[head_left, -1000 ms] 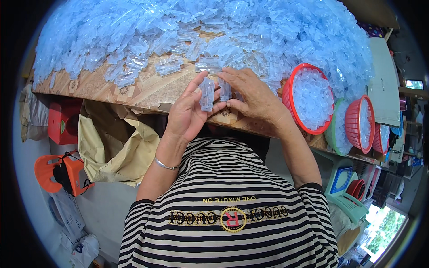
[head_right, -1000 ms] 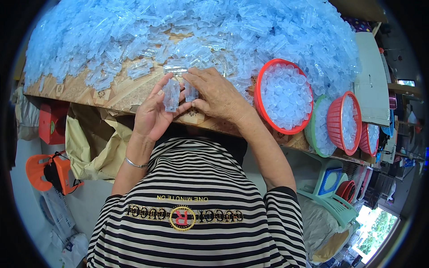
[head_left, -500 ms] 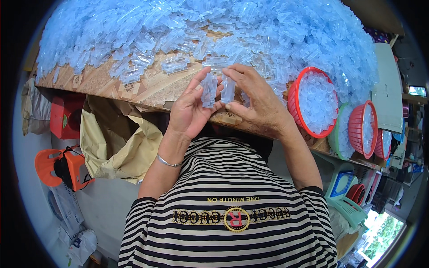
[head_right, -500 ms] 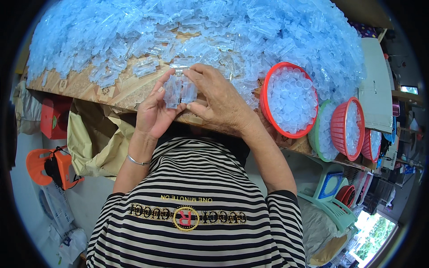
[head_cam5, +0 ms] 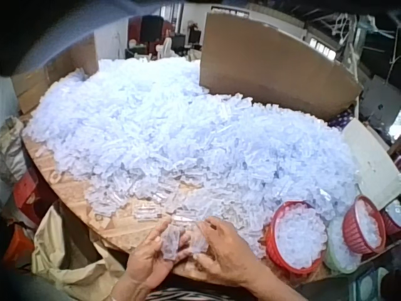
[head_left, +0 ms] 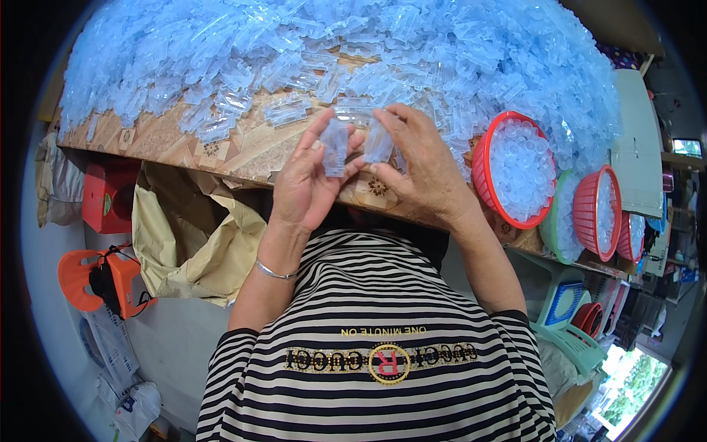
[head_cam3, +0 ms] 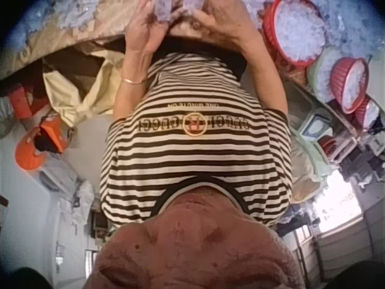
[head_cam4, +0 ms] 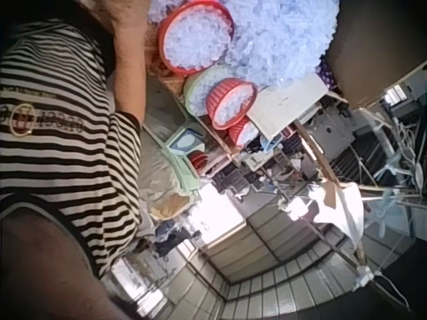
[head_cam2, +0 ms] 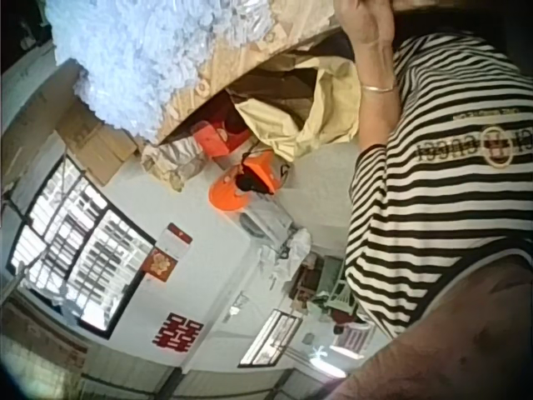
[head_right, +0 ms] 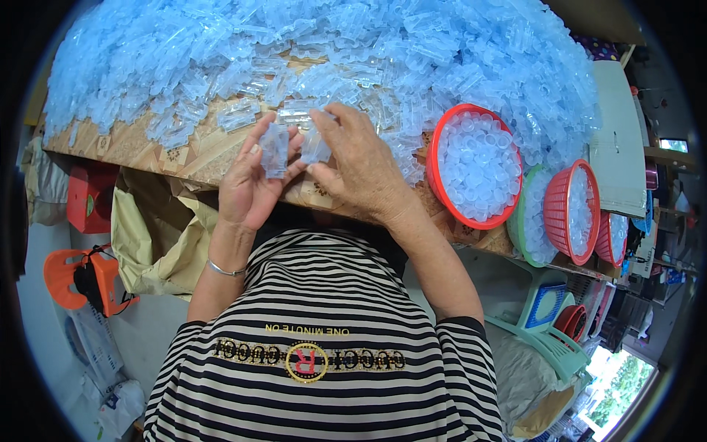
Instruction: The person sorts small translucent blue plastic components by hand at a workbench, inspecting them one by one.
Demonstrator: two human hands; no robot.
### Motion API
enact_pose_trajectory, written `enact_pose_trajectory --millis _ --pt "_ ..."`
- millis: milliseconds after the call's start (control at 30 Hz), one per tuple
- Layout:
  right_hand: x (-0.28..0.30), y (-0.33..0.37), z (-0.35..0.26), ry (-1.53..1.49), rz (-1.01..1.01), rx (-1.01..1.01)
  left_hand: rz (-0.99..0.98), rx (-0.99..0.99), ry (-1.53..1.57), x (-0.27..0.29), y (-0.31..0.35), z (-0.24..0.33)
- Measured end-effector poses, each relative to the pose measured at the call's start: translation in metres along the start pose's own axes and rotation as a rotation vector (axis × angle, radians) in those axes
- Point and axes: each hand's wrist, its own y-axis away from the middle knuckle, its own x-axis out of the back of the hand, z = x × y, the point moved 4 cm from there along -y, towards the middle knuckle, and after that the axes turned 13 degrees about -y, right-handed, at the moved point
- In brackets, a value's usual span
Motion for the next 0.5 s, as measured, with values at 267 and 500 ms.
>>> enact_pose_trajectory --millis 267,500 --pt "0.036 -0.034 0.025 0.505 0.344 -0.157 0.037 -0.055 0.012 0.007 0.0 0.009" --pt "-0.026 -0.085 0.024 0.061 0.049 0.062 0.343 -0.216 -0.041 0.03 0.009 0.02"
